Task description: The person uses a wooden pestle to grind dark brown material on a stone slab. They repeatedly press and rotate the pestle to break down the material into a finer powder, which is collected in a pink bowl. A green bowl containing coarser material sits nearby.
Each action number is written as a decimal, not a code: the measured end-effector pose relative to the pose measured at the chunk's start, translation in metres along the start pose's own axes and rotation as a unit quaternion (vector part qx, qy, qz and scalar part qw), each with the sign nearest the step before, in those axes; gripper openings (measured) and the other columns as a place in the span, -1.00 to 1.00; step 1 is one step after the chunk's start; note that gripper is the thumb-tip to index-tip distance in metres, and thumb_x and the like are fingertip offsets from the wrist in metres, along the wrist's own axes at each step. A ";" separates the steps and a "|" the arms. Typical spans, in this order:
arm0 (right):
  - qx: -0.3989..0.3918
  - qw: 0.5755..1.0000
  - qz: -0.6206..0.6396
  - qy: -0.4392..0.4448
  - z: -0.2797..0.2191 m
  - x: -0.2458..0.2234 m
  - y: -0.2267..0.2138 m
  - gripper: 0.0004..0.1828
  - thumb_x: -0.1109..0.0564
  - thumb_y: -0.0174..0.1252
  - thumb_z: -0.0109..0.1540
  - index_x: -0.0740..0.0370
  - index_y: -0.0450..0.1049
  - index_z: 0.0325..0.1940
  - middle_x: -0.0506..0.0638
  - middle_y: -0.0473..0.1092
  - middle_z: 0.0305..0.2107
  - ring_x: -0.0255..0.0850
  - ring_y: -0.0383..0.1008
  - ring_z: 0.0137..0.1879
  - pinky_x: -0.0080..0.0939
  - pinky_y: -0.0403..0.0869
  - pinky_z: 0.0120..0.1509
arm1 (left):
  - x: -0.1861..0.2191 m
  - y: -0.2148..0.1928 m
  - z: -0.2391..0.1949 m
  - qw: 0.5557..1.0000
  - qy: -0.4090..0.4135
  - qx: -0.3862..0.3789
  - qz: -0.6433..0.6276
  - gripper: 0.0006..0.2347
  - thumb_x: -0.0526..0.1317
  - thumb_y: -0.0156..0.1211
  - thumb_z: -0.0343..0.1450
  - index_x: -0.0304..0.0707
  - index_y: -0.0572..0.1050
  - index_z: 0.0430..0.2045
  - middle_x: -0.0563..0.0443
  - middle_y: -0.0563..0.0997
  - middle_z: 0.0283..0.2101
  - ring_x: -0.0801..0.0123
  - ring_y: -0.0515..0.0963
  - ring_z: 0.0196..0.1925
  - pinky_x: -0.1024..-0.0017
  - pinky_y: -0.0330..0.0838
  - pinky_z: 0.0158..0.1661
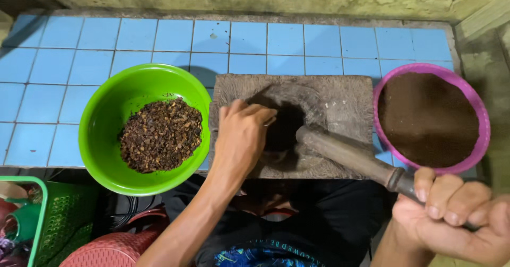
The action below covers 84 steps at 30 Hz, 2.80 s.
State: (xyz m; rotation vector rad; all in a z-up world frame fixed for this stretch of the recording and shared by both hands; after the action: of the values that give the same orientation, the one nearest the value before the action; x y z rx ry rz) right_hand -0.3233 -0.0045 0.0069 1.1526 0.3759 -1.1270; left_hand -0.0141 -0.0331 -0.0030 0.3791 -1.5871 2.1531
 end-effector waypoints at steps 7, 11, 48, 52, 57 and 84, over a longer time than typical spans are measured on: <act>-0.012 1.000 0.002 0.001 -0.017 0.010 -0.040 -0.68 -0.09 -0.25 0.44 -0.18 0.16 -0.41 -0.37 0.04 -0.60 -0.49 0.06 -0.53 -0.36 0.20 -0.20 | 0.009 -0.028 -0.025 0.999 0.012 -0.030 -0.008 -0.82 -0.33 0.16 0.38 -0.17 0.64 -0.21 0.04 0.72 -0.16 0.15 0.45 -0.25 0.19 0.13 -0.25; 0.065 0.996 0.057 0.005 -0.017 0.006 -0.044 -0.73 -0.08 -0.14 0.36 -0.07 0.21 -0.42 -0.29 0.01 -0.62 -0.44 0.03 -0.49 -0.34 0.26 -0.13 | 0.010 -0.016 -0.032 0.997 0.009 -0.074 -0.023 -0.64 -0.43 0.06 0.19 -0.13 0.64 -0.18 0.08 0.71 -0.11 0.19 0.44 -0.22 0.20 0.15 -0.20; 0.048 0.998 -0.026 -0.031 -0.038 -0.008 -0.013 -0.62 -0.06 -0.25 0.48 -0.05 0.15 -0.43 -0.21 0.05 -0.62 -0.34 0.05 -0.50 -0.21 0.32 -0.09 | 0.004 -0.007 -0.005 1.000 0.024 0.006 -0.015 -0.69 -0.39 -0.07 0.37 -0.18 0.65 -0.17 -0.01 0.70 -0.10 0.12 0.45 -0.26 0.16 0.11 -0.25; 0.035 0.999 -0.026 -0.031 -0.038 -0.007 -0.012 -0.58 -0.12 -0.23 0.48 -0.05 0.14 -0.47 -0.25 0.08 -0.61 -0.36 0.08 -0.48 -0.23 0.30 -0.09 | -0.008 0.003 -0.011 1.000 0.009 -0.026 0.008 -0.74 -0.29 -0.07 0.46 -0.02 0.65 -0.20 0.12 0.69 -0.11 0.19 0.39 -0.24 0.15 0.08 -0.18; 0.091 0.995 -0.007 -0.043 -0.033 -0.006 -0.012 -0.64 0.00 -0.27 0.40 0.00 0.09 -0.51 -0.18 0.00 -0.69 -0.32 -0.03 -0.57 -0.23 0.27 -0.21 | 0.004 -0.012 -0.022 1.000 0.015 -0.022 0.001 -0.72 -0.37 -0.01 0.37 -0.06 0.66 -0.21 0.13 0.70 -0.13 0.15 0.40 -0.25 0.16 0.11 -0.22; -0.242 0.962 -0.093 0.089 0.047 0.073 0.138 -0.60 0.04 -0.14 0.26 0.01 0.03 -0.69 -0.16 -0.03 -0.76 -0.32 -0.06 -0.64 -0.27 0.02 -0.49 | -0.004 -0.016 -0.018 0.986 -0.083 0.098 -0.110 -0.82 -0.28 0.11 0.45 -0.16 0.62 -0.14 0.02 0.69 -0.18 0.06 0.51 -0.25 0.15 0.21 -0.29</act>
State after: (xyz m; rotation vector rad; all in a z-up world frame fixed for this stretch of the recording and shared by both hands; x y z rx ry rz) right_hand -0.1873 -0.0860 0.0445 0.7946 0.8642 -1.0177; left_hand -0.0022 -0.0128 0.0028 0.7770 -1.3457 2.1545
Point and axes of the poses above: each hand's wrist, its own z-axis towards the middle knuckle, its own y-axis out of the palm, x = y × z, the point moved 1 cm from there along z, towards the middle knuckle
